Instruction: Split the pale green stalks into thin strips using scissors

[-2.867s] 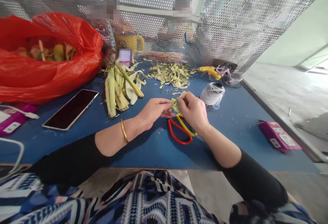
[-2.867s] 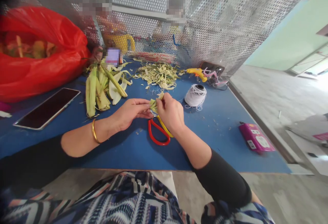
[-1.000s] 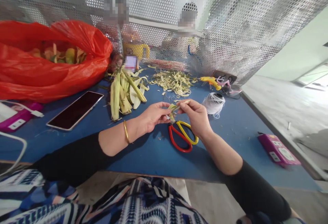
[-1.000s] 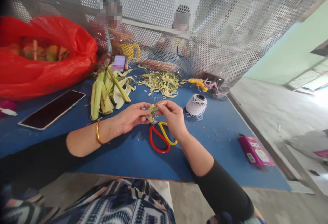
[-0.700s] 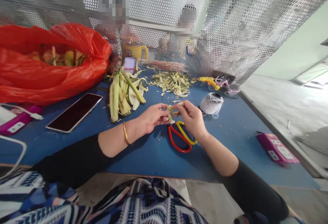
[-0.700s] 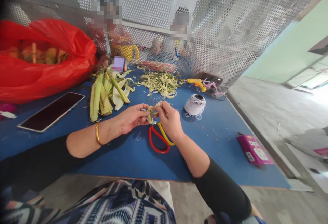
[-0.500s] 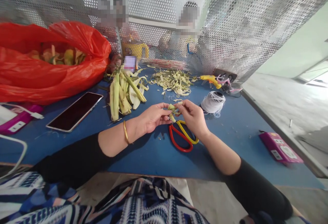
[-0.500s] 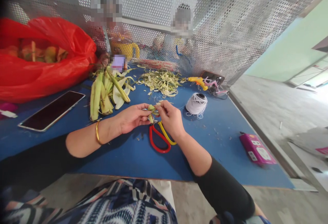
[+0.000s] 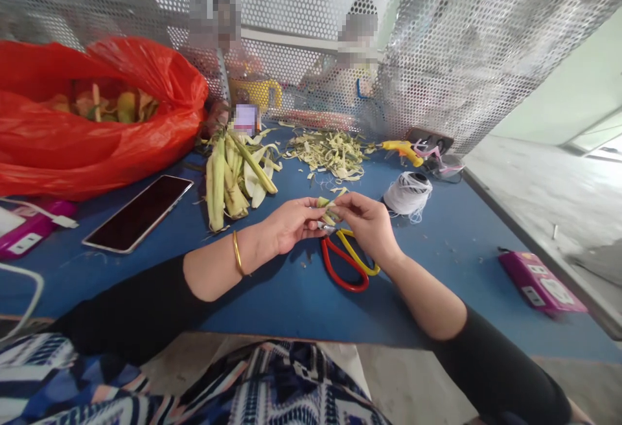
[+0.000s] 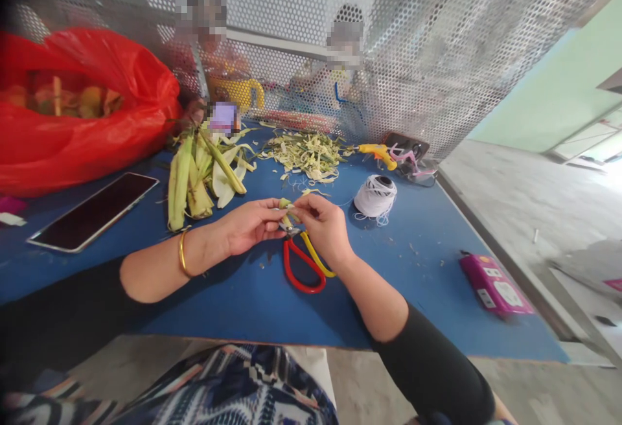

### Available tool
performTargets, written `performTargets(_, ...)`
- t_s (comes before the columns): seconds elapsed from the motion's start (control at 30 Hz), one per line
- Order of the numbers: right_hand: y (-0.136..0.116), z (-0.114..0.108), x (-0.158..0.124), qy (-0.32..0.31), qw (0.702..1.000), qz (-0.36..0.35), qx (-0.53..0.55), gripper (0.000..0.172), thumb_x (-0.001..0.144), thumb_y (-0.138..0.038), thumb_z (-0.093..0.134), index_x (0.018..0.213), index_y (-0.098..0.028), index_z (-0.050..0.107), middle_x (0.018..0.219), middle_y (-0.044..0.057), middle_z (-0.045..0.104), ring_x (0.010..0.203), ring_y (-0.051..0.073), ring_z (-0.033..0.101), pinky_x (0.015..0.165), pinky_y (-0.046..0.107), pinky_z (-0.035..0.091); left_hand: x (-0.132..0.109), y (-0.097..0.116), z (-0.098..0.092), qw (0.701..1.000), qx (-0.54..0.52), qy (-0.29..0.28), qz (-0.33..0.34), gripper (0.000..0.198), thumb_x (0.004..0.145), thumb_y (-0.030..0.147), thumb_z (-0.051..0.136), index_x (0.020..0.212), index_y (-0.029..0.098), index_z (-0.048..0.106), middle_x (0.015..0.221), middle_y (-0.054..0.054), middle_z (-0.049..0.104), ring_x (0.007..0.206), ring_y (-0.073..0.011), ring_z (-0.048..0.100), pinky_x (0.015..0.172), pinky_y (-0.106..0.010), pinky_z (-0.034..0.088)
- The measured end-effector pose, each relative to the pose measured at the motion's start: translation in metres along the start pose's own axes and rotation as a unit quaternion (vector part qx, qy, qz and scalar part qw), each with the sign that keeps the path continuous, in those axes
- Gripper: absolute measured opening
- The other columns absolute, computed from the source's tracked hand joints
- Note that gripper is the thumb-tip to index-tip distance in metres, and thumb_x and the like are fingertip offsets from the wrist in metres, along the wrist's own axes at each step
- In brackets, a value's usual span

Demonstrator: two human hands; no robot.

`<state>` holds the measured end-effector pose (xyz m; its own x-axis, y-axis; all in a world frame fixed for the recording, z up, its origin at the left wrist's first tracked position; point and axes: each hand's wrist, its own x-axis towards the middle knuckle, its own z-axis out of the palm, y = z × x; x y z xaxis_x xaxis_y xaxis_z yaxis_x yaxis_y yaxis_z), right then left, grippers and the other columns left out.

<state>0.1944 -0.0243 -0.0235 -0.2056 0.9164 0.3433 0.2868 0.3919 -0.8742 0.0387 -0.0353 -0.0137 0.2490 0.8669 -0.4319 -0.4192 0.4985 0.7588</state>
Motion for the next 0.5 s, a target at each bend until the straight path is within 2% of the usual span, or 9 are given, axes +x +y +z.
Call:
performTargets(0.1, -0.0020, -0.0014, -0.0004, 0.002, 1.000, -0.013, -0.027, 0.012, 0.078, -0.029, 0.062, 0.074, -0.019, 0.069, 0.072, 0.001, 0.068, 0.069, 0.015, 0.059, 0.067, 0.028, 0.045, 0.0002, -0.0005, -0.0002, 1.000, -0.002, -0.006, 0.009, 0.019, 0.086, -0.001, 0.054, 0.075, 0.014, 0.059, 0.050, 0.006, 0.050, 0.037, -0.0031, 0.041, 0.054, -0.023, 0.056)
performTargets(0.33, -0.0047, -0.0023, -0.0036, 0.020, 0.994, 0.016, -0.106, 0.010, 0.076, -0.025, 0.059, 0.070, -0.019, 0.063, 0.060, -0.003, 0.061, 0.054, 0.010, 0.050, 0.055, 0.024, 0.037, -0.0001, -0.0024, 0.0014, 0.998, 0.042, 0.022, 0.039, 0.015, 0.085, 0.000, 0.057, 0.081, 0.014, 0.058, 0.051, 0.006, 0.054, 0.038, -0.0025, 0.041, 0.055, -0.021, 0.054)
performTargets(0.5, -0.0039, -0.0029, -0.0028, 0.018, 0.991, 0.042, -0.126, 0.008, 0.072, -0.024, 0.058, 0.066, -0.019, 0.061, 0.056, -0.004, 0.057, 0.053, 0.010, 0.047, 0.053, 0.024, 0.033, -0.0006, -0.0038, 0.0023, 0.993, 0.086, 0.046, 0.067, 0.014, 0.083, 0.002, 0.062, 0.081, 0.015, 0.056, 0.056, 0.003, 0.060, 0.042, -0.0052, 0.050, 0.056, -0.022, 0.053)
